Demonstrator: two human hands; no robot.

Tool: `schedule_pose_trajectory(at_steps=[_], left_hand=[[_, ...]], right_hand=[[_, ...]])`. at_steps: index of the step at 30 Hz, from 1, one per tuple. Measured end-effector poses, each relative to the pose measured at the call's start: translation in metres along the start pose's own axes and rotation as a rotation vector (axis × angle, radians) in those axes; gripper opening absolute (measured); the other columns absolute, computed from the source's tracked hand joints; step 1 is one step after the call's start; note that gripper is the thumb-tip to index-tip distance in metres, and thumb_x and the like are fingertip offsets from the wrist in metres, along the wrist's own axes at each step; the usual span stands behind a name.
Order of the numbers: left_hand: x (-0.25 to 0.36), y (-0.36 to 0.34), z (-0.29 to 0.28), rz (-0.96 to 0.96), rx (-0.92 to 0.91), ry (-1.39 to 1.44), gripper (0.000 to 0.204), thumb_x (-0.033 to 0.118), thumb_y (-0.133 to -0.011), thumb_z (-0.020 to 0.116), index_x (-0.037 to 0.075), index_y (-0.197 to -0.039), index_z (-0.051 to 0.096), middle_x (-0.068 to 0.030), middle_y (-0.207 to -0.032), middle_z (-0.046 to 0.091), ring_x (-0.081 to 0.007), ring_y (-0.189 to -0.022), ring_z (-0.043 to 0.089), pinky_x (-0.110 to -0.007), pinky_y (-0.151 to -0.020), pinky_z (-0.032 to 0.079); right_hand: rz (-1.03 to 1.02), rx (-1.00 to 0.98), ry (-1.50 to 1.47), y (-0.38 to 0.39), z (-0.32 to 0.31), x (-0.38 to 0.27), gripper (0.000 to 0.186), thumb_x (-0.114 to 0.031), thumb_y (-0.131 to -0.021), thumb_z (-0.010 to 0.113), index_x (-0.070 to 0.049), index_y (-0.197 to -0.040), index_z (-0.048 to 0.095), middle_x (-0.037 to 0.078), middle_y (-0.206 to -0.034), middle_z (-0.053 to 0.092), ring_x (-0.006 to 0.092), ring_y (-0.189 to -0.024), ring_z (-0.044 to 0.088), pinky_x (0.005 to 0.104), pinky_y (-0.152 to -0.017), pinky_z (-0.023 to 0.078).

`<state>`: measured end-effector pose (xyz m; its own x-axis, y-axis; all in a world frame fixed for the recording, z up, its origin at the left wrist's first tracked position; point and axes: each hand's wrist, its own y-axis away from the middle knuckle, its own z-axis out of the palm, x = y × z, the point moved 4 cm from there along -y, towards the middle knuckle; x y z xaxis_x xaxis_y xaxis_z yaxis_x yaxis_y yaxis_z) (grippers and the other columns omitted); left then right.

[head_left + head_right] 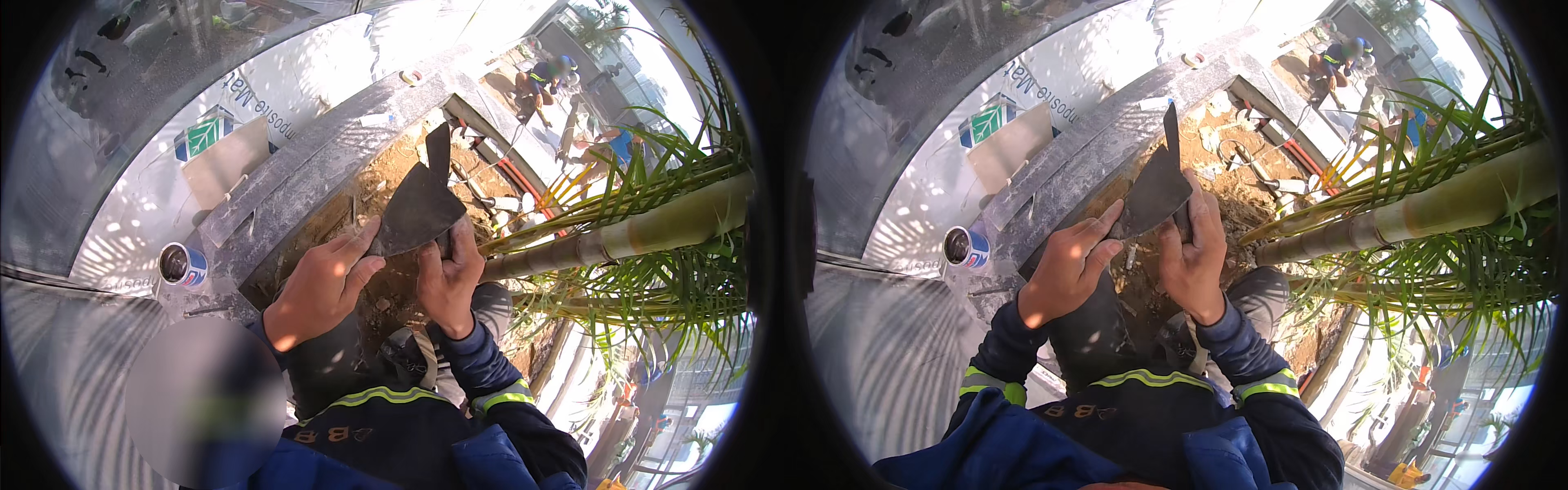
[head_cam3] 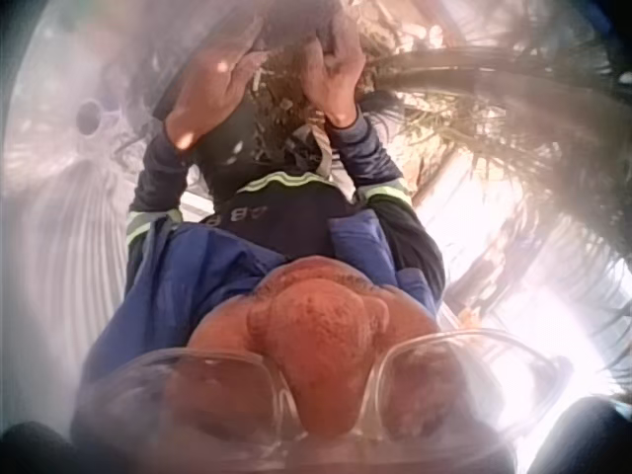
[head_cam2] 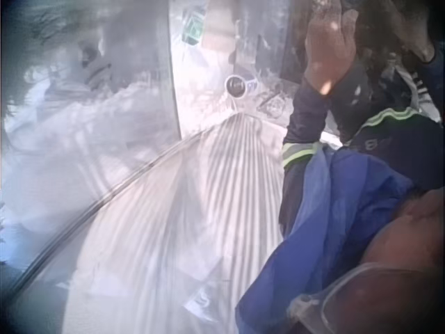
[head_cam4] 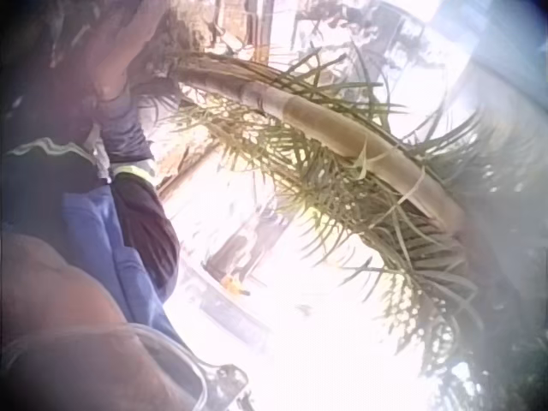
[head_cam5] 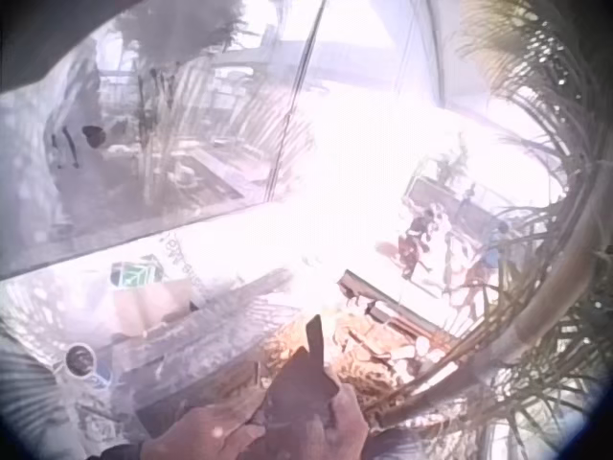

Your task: The person uses a trowel to scoop mortar from a container and applies it to the edge of a concrete structure. They repeatedly smooth and level the mortar along the joint using a second trowel, working around a potted plant in an outdoor setting.

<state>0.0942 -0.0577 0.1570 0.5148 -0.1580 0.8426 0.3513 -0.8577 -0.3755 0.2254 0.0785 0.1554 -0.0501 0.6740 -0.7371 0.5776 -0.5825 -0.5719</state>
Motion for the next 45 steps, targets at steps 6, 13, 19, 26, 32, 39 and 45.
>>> schedule_pose_trajectory(at_steps=[6,13,19,26,32,39,45], left_hand=[[0.008,-0.013,-0.005,-0.013,-0.018,-0.027,0.047,0.015,-0.102,0.062,-0.008,-0.142,0.053,-0.0274,-0.094,0.066,-0.0441,-0.083,0.066,-0.043,-0.075,0.051],[-0.02,-0.023,-0.018,-0.036,0.143,-0.002,0.048,0.027,-0.109,0.054,-0.007,-0.142,0.055,-0.0083,-0.073,0.059,-0.0175,-0.059,0.053,-0.031,-0.061,0.045],[-0.019,0.013,-0.015,-0.139,0.129,0.081,0.054,0.035,-0.11,0.05,-0.006,-0.143,0.056,-0.0011,-0.07,0.055,-0.007,-0.057,0.047,-0.026,-0.056,0.041],[-0.015,-0.015,-0.02,-0.322,0.161,0.064,0.045,0.021,-0.107,0.053,-0.007,-0.143,0.055,-0.0214,-0.085,0.067,-0.0301,-0.073,0.067,-0.035,-0.072,0.051],[0.0,0.007,0.013,0.031,0.161,-0.069,0.045,0.021,-0.107,0.055,-0.007,-0.142,0.055,-0.0222,-0.085,0.067,-0.032,-0.071,0.064,-0.036,-0.073,0.051],[0.0,0.004,0.002,-0.062,0.069,-0.114,0.047,0.02,-0.104,0.058,-0.005,-0.144,0.054,-0.027,-0.099,0.069,-0.0386,-0.089,0.07,-0.041,-0.081,0.052],[0.0,-0.011,0.002,-0.058,0.084,-0.038,0.048,0.018,-0.103,0.06,-0.009,-0.142,0.052,-0.0297,-0.096,0.067,-0.0465,-0.089,0.067,-0.046,-0.081,0.052]], right_hand=[[-0.031,0.04,0.065,0.013,0.0,-0.015,0.061,0.01,-0.089,0.058,0.009,-0.149,0.044,0.016,-0.106,0.057,0.0221,-0.092,0.056,0.0335,-0.082,0.048],[-0.122,-0.083,0.109,0.024,0.008,-0.019,0.055,0.001,-0.093,0.058,0.007,-0.147,0.048,0.014,-0.105,0.058,0.0227,-0.091,0.056,0.0349,-0.083,0.047],[0.205,0.116,-0.076,-0.022,-0.015,0.012,0.051,-0.023,-0.107,0.056,0.003,-0.15,0.048,0.009,-0.121,0.065,0.0092,-0.082,0.054,0.0251,-0.074,0.047],[-0.176,0.007,0.103,0.019,-0.004,-0.017,0.049,-0.01,-0.098,0.068,0.008,-0.14,0.052,0.02,-0.106,0.063,0.0285,-0.096,0.063,0.039,-0.084,0.05],[0.096,0.069,-0.231,-0.017,0.008,-0.001,0.032,-0.005,-0.1,0.065,0.005,-0.129,0.058,0.008,-0.113,0.062,0.0168,-0.097,0.06,0.0296,-0.091,0.047],[0.151,0.038,-0.158,0.002,0.002,0.006,0.045,0.004,-0.093,0.06,0.009,-0.137,0.054,0.019,-0.115,0.061,0.0246,-0.104,0.062,0.0339,-0.093,0.05],[0.046,-0.003,-0.002,0.033,0.015,-0.007,0.043,0.002,-0.095,0.061,0.01,-0.137,0.053,0.014,-0.112,0.067,0.0169,-0.099,0.064,0.0318,-0.089,0.052]])
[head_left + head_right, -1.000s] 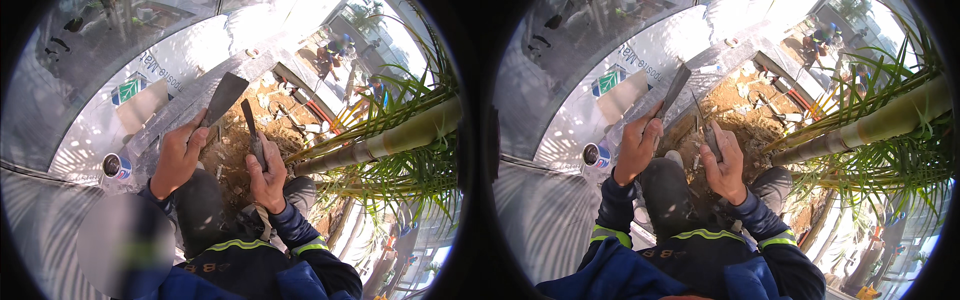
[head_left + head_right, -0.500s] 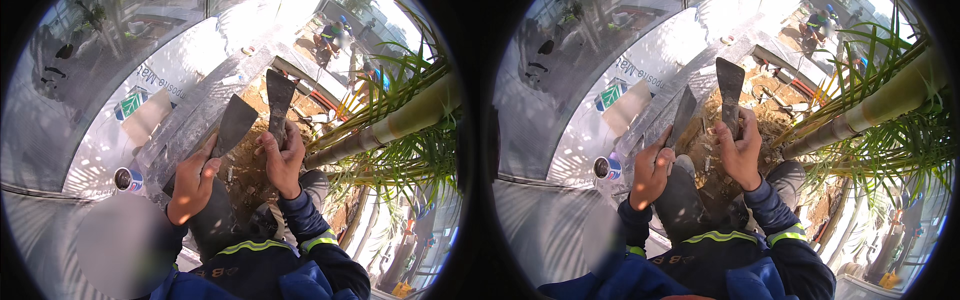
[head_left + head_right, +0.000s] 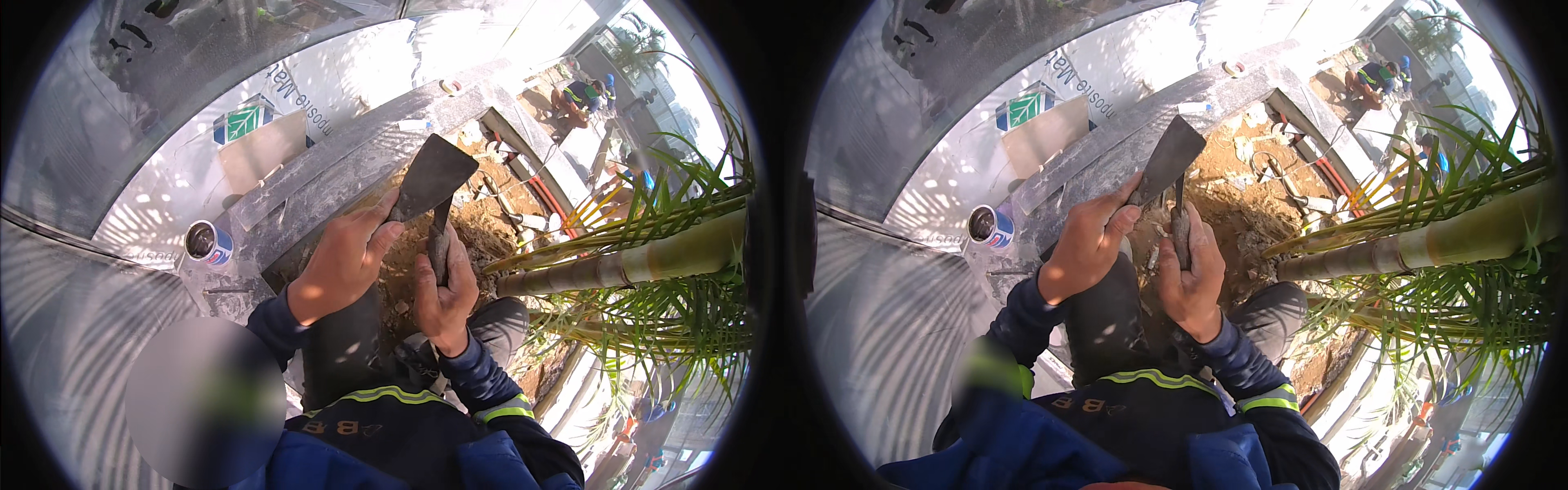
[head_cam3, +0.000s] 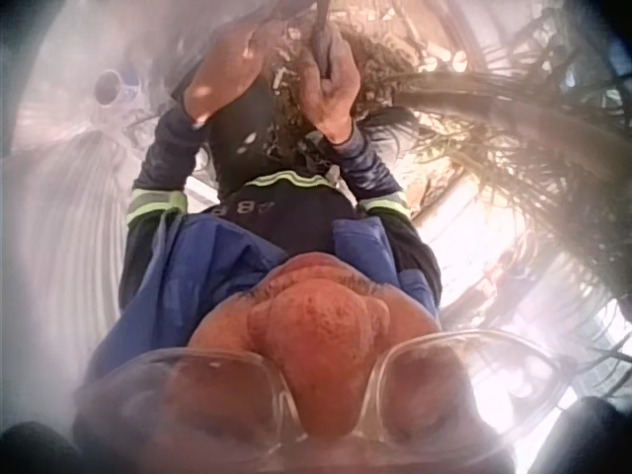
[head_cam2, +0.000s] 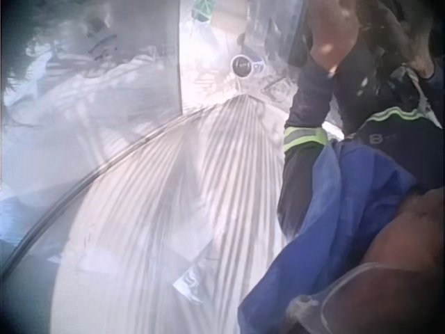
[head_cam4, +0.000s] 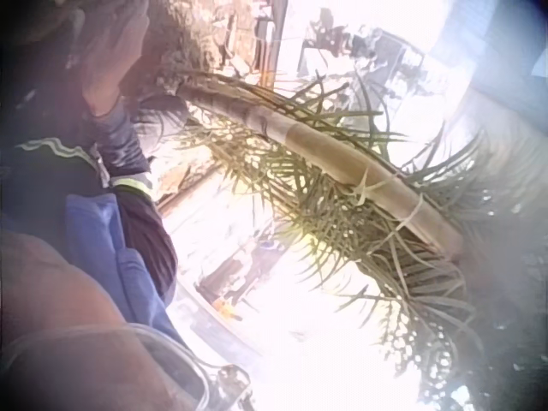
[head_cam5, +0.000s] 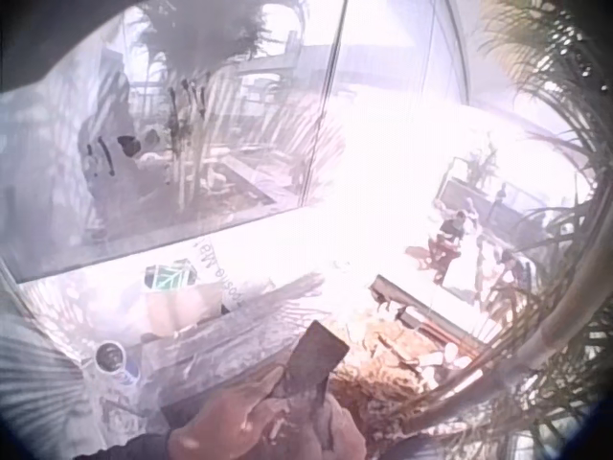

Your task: The person uses a trowel to scoop mortar from a container and applies it to the edge of a concrete structure. They repeatedly smooth and level the mortar along the joint using a second trowel, working around a potted plant in an outdoor setting.

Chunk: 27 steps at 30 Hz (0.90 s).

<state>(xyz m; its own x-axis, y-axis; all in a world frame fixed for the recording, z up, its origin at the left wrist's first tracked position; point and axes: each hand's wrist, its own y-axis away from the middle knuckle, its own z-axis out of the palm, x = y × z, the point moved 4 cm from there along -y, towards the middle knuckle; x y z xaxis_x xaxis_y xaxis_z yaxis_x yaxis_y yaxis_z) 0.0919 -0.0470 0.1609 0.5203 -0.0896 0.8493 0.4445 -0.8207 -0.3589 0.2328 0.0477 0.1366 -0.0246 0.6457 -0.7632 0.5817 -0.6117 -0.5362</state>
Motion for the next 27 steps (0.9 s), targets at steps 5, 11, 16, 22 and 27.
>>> schedule_pose_trajectory(at_steps=[5,11,16,22,27], left_hand=[[-0.004,0.013,0.019,0.174,-0.044,-0.041,0.046,0.019,-0.104,0.059,-0.011,-0.139,0.054,-0.0298,-0.1,0.068,-0.0458,-0.089,0.067,-0.045,-0.079,0.052],[-0.022,-0.017,-0.014,-0.215,-0.006,-0.028,0.048,0.019,-0.103,0.061,-0.009,-0.141,0.054,-0.03,-0.102,0.069,-0.0464,-0.092,0.068,-0.043,-0.081,0.053],[0.008,0.01,0.021,0.129,-0.055,-0.115,0.044,0.016,-0.104,0.058,-0.01,-0.139,0.055,-0.0305,-0.105,0.07,-0.0449,-0.099,0.07,-0.042,-0.086,0.053],[-0.007,-0.027,-0.008,-0.036,0.059,-0.107,0.05,0.016,-0.1,0.066,-0.007,-0.142,0.053,-0.0315,-0.108,0.069,-0.0458,-0.098,0.07,-0.042,-0.085,0.054],[-0.02,-0.011,-0.02,0.174,0.278,-0.317,0.053,0.016,-0.091,0.077,-0.006,-0.136,0.059,-0.0297,-0.11,0.069,-0.0438,-0.092,0.07,-0.043,-0.077,0.055]], right_hand=[[0.23,0.04,-0.273,-0.017,-0.006,0.022,0.045,-0.002,-0.097,0.06,0.01,-0.14,0.052,0.015,-0.107,0.067,0.0193,-0.092,0.064,0.0323,-0.085,0.051],[0.369,0.058,-0.326,0.007,-0.013,0.04,0.038,-0.014,-0.103,0.057,0.008,-0.134,0.06,0.007,-0.103,0.066,0.0119,-0.088,0.057,0.0279,-0.079,0.048],[0.341,0.194,-0.393,-0.036,-0.017,0.038,0.034,-0.008,-0.097,0.067,0.007,-0.127,0.062,0.006,-0.102,0.066,0.0101,-0.087,0.058,0.0256,-0.076,0.048],[0.003,-0.003,-0.02,-0.002,-0.022,0.025,0.038,-0.004,-0.093,0.075,0.004,-0.127,0.059,0.003,-0.092,0.063,0.0103,-0.073,0.062,0.0232,-0.068,0.051],[0.436,0.049,-0.337,-0.006,-0.055,0.031,0.027,-0.019,-0.103,0.065,0.003,-0.118,0.059,0.007,-0.094,0.062,0.0089,-0.062,0.058,0.0228,-0.056,0.045]])
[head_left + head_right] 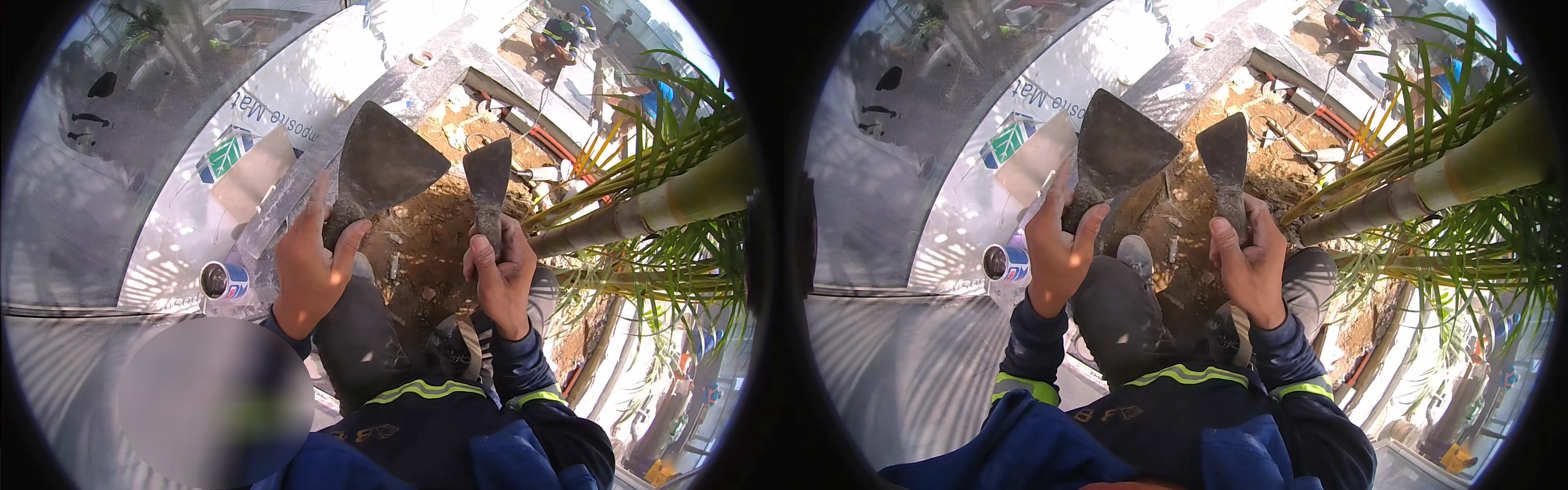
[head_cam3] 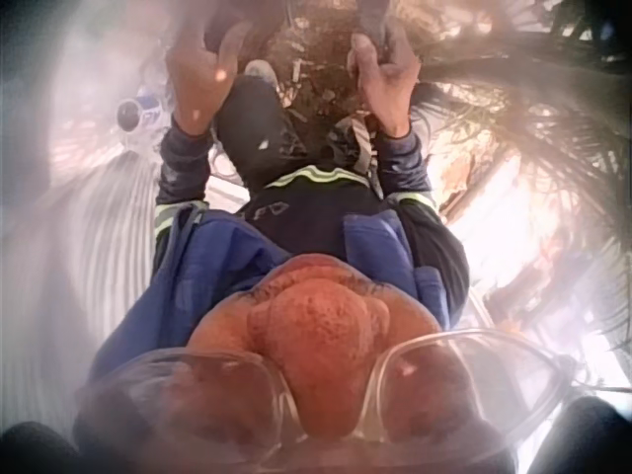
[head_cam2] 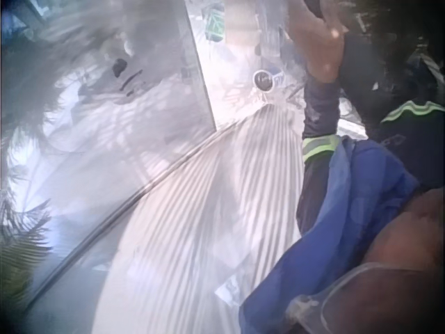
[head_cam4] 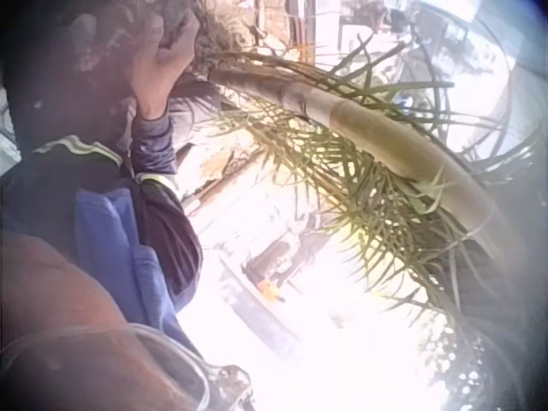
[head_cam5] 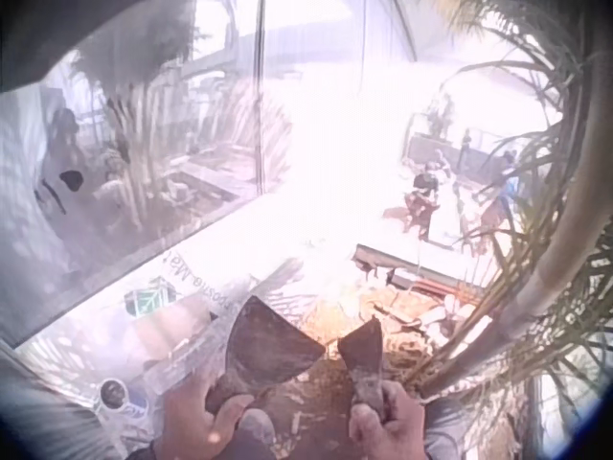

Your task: The person uses a trowel to scoop mortar from a container and applies it to the edge of a concrete structure. They repeatedly smooth and level the mortar along the joint using a second trowel, working around a potted plant in an outdoor setting.

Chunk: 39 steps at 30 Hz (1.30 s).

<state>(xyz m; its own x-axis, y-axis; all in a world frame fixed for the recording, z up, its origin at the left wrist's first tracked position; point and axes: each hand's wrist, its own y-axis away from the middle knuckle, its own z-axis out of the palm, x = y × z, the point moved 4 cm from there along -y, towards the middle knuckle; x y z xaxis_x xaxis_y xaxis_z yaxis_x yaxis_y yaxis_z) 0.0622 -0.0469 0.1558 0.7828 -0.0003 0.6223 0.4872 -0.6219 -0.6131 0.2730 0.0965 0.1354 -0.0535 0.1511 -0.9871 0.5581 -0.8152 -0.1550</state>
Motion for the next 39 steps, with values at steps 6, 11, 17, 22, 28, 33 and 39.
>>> schedule_pose_trajectory(at_steps=[6,11,17,22,28,33,39], left_hand=[[0.012,0.005,-0.003,0.05,0.008,-0.174,0.052,0.012,-0.085,0.083,-0.007,-0.128,0.062,-0.0248,-0.099,0.068,-0.041,-0.082,0.068,-0.044,-0.072,0.055],[0.017,0.008,-0.009,0.091,0.017,-0.203,0.051,0.01,-0.083,0.085,-0.009,-0.124,0.063,-0.0259,-0.097,0.067,-0.042,-0.08,0.068,-0.044,-0.069,0.054],[0.017,0.008,-0.006,0.126,0.039,-0.22,0.051,0.01,-0.081,0.086,-0.009,-0.123,0.063,-0.0263,-0.096,0.068,-0.041,-0.078,0.068,-0.045,-0.068,0.055],[0.017,0.015,-0.004,0.223,0.069,-0.232,0.052,0.012,-0.08,0.088,-0.01,-0.121,0.064,-0.0266,-0.096,0.068,-0.0406,-0.077,0.069,-0.045,-0.067,0.055],[0.016,0.023,-0.006,0.31,0.085,-0.319,0.057,0.016,-0.077,0.091,-0.01,-0.121,0.065,-0.0262,-0.096,0.069,-0.0401,-0.076,0.069,-0.042,-0.065,0.055],[-0.002,0.027,0.002,0.396,0.089,-0.318,0.055,0.017,-0.076,0.092,-0.007,-0.119,0.067,-0.0227,-0.094,0.069,-0.0375,-0.072,0.069,-0.041,-0.062,0.055],[-0.016,0.031,0.009,0.42,-0.204,-0.319,0.044,0.019,-0.08,0.087,0.0,-0.115,0.069,-0.0168,-0.097,0.07,-0.0344,-0.077,0.069,-0.043,-0.064,0.052]], right_hand=[[0.208,-0.206,-0.161,0.018,0.014,-0.011,0.035,-0.029,-0.11,0.053,0.005,-0.116,0.06,0.002,-0.081,0.061,0.0056,-0.057,0.054,0.0221,-0.051,0.042],[0.253,-0.265,-0.188,0.009,0.015,-0.002,0.034,-0.03,-0.11,0.052,0.003,-0.109,0.06,0.001,-0.08,0.061,0.0057,-0.055,0.054,0.0227,-0.05,0.042],[0.138,-0.227,-0.253,0.014,0.014,-0.008,0.034,-0.03,-0.11,0.052,0.002,-0.109,0.06,0.001,-0.079,0.06,0.0047,-0.056,0.053,0.0226,-0.051,0.04],[0.13,-0.257,-0.24,0.011,0.02,-0.008,0.038,-0.032,-0.11,0.052,0.005,-0.113,0.058,0.007,-0.091,0.063,0.0094,-0.055,0.055,0.0245,-0.05,0.043],[0.081,-0.334,-0.266,0.01,0.027,-0.021,0.037,-0.032,-0.11,0.053,0.005,-0.113,0.059,0.006,-0.09,0.063,0.0085,-0.055,0.055,0.0241,-0.05,0.042],[0.064,-0.366,-0.243,0.009,0.033,-0.027,0.035,-0.031,-0.109,0.054,0.004,-0.11,0.06,0.002,-0.082,0.061,0.0065,-0.056,0.055,0.0235,-0.051,0.042],[-0.076,-0.508,-0.149,0.011,0.047,-0.056,0.035,-0.031,-0.109,0.055,0.002,-0.102,0.064,0.002,-0.075,0.061,0.0068,-0.055,0.056,0.0242,-0.051,0.043]])
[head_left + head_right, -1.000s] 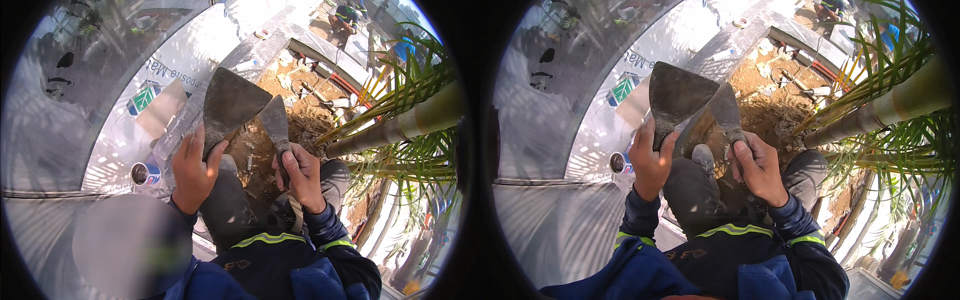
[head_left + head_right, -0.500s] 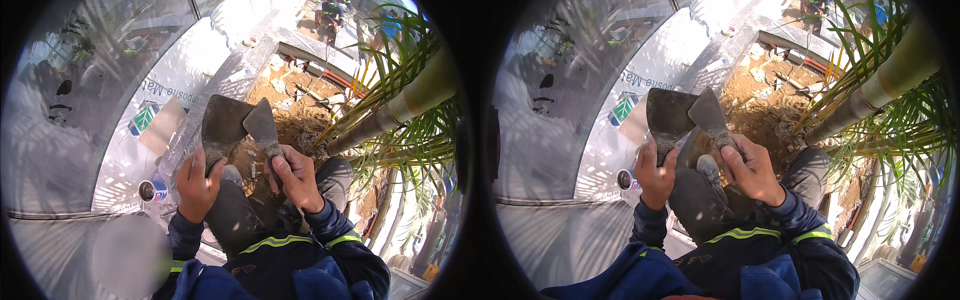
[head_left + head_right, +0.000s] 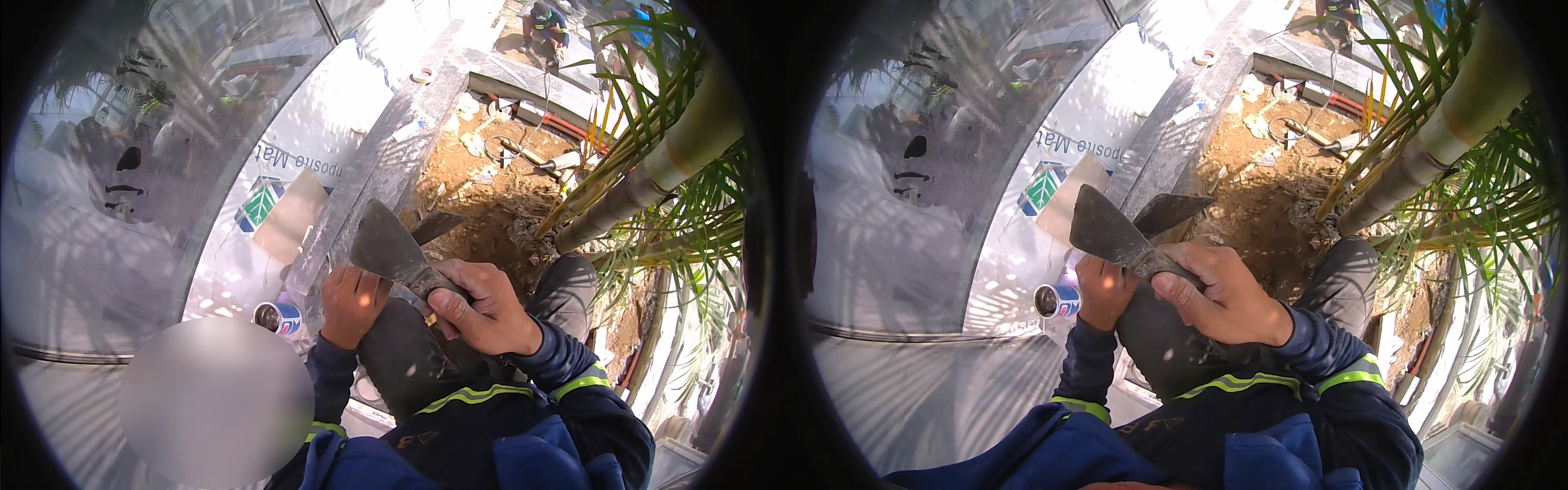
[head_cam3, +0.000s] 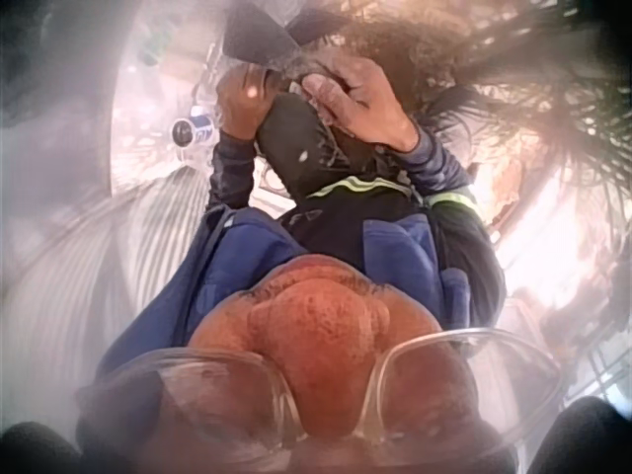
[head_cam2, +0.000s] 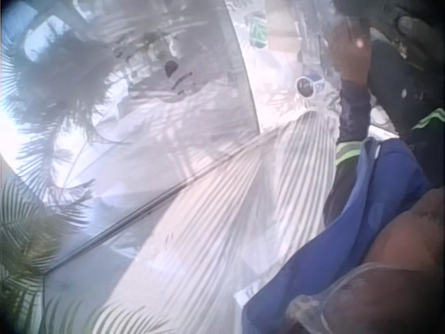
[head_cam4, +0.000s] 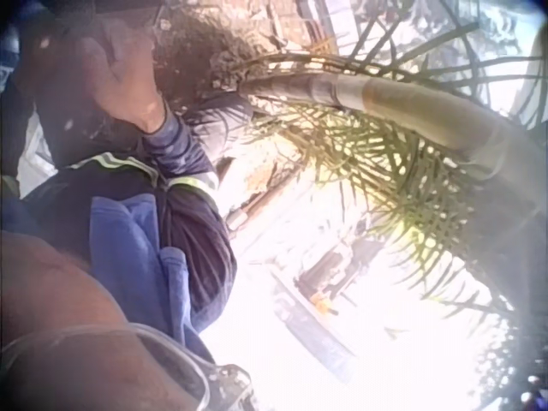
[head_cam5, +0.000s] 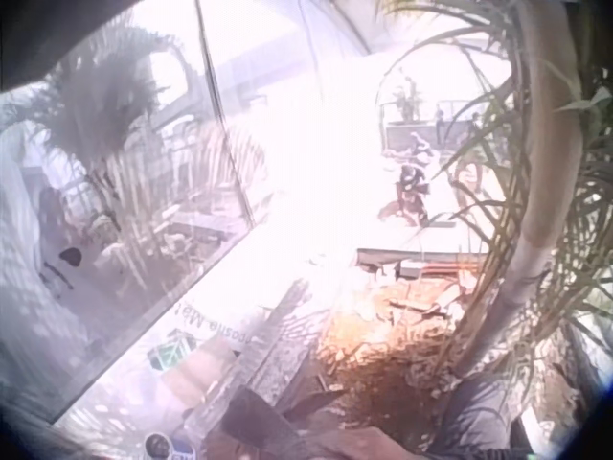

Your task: The person uses a trowel to scoop mortar from a container and applies it to the edge of a concrete structure. They repeatedly smooth and level the mortar along the joint using a second trowel, working around a potted plant in an outdoor setting.

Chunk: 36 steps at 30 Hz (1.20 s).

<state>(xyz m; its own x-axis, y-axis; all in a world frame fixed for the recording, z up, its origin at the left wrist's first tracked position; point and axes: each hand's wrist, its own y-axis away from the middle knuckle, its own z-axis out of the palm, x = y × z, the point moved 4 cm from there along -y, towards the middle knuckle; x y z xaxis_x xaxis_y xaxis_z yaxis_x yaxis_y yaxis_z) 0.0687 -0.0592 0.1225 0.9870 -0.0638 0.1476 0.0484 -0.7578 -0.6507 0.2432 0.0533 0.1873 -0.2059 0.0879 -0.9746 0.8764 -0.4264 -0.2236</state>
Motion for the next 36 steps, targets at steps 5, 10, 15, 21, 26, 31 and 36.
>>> schedule_pose_trajectory(at_steps=[5,10,15,21,26,31,36], left_hand=[[-0.041,0.018,0.005,-0.338,0.191,0.246,0.051,0.019,-0.087,0.081,-0.007,-0.128,0.062,-0.0216,-0.102,0.07,-0.0393,-0.083,0.07,-0.044,-0.071,0.054],[-0.055,0.022,0.01,-0.61,0.056,0.998,0.075,0.052,-0.102,0.059,-0.014,-0.137,0.051,-0.0109,-0.083,0.062,-0.018,-0.064,0.06,-0.03,-0.057,0.046],[-0.035,0.014,0.01,-0.659,-0.141,1.57,0.093,0.066,-0.096,0.059,-0.017,-0.137,0.046,-0.0063,-0.071,0.055,-0.013,-0.049,0.048,-0.027,-0.045,0.037],[-0.033,0.017,0.008,-0.608,-0.261,1.658,0.088,0.063,-0.1,0.054,-0.015,-0.141,0.048,-0.006,-0.077,0.059,-0.0109,-0.056,0.052,-0.024,-0.051,0.041],[-0.039,0.02,0.016,-0.621,-0.274,1.484,0.083,0.061,-0.102,0.053,-0.012,-0.142,0.051,-0.0076,-0.083,0.064,-0.0113,-0.056,0.053,-0.027,-0.055,0.044],[-0.044,0.025,0.018,-0.609,-0.241,1.559,0.081,0.061,-0.104,0.048,-0.01,-0.142,0.053,-0.0044,-0.082,0.061,-0.0091,-0.058,0.052,-0.025,-0.055,0.043],[-0.052,0.015,0.01,-0.491,-0.413,1.455,0.08,0.062,-0.101,0.052,-0.007,-0.141,0.057,-0.0037,-0.078,0.06,-0.0077,-0.058,0.052,-0.025,-0.054,0.042]], right_hand=[[0.176,0.293,-0.023,0.019,-0.045,0.008,0.049,-0.039,-0.109,0.051,0.008,-0.115,0.064,0.007,-0.074,0.064,0.0079,-0.05,0.055,0.0224,-0.047,0.043],[0.328,0.078,-0.2,0.016,-0.074,0.034,0.049,-0.041,-0.109,0.051,0.006,-0.113,0.064,0.004,-0.07,0.061,0.0083,-0.047,0.053,0.0219,-0.046,0.04],[0.223,0.029,0.096,-0.012,-0.059,0.027,0.042,-0.038,-0.109,0.055,-0.003,-0.086,0.061,0.0,-0.068,0.058,0.0057,-0.05,0.051,0.0235,-0.048,0.039],[0.216,-0.028,0.202,-0.026,-0.041,0.018,0.035,-0.029,-0.105,0.062,0.0,-0.086,0.061,0.005,-0.066,0.054,0.0113,-0.054,0.053,0.031,-0.053,0.042],[-0.141,-0.241,0.237,-0.02,-0.007,-0.005,0.028,-0.024,-0.099,0.071,0.003,-0.095,0.065,0.015,-0.068,0.054,0.0262,-0.059,0.059,0.0375,-0.058,0.044],[0.229,-0.022,0.117,-0.007,-0.047,0.0,0.039,-0.033,-0.107,0.059,-0.002,-0.084,0.062,0.003,-0.065,0.058,0.0121,-0.051,0.057,0.0276,-0.05,0.042],[0.326,-0.183,0.17,-0.024,-0.085,0.014,0.045,-0.037,-0.11,0.053,-0.005,-0.079,0.057,-0.001,-0.065,0.057,0.0053,-0.047,0.051,0.0236,-0.045,0.039]])
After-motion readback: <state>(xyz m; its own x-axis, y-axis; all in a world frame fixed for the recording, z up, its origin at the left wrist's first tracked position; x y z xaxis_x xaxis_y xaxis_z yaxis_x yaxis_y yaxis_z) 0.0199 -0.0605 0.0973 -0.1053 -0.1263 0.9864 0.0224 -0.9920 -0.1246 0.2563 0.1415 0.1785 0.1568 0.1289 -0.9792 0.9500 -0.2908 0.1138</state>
